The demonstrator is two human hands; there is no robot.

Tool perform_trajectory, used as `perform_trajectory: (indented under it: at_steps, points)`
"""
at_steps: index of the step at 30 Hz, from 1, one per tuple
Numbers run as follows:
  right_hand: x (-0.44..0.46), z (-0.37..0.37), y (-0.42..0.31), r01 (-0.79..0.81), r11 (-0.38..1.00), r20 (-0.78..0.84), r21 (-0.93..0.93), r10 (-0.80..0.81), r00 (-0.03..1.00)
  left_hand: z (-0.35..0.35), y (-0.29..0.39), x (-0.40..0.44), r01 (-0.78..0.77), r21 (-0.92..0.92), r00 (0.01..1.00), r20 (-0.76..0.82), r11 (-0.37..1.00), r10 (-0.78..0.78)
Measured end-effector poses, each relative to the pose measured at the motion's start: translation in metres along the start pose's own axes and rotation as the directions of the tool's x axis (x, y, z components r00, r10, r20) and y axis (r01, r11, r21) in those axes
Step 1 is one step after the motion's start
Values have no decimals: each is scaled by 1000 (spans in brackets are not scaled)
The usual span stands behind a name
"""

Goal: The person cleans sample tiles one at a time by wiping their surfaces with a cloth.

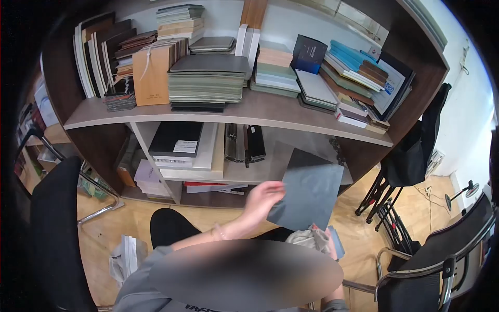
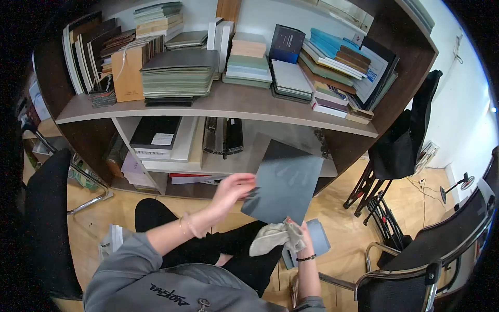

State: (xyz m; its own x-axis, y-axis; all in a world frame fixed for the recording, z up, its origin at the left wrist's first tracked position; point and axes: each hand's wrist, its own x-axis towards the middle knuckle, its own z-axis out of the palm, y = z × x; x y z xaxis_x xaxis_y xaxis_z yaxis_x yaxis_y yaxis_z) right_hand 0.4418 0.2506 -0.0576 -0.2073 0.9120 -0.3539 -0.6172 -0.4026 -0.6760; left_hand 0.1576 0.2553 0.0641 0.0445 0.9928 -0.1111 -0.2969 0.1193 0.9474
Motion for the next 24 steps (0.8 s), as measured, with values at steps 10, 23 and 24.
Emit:
perform_trajectory:
  at_steps: [10,23,24]
  points:
    - [52,30,-9,-145,989,-29,19,146,989,-50,-86,14,190,82,963,180,978,-202]
    - [90,44,-17,-228,971,-32,73,231,972,-38,-90,32,123,-29,992,-26,992,-124]
    - [96,42,-18,-226,971,-34,75,229,973,-35,-90,34,106,-29,993,-42,994,-107]
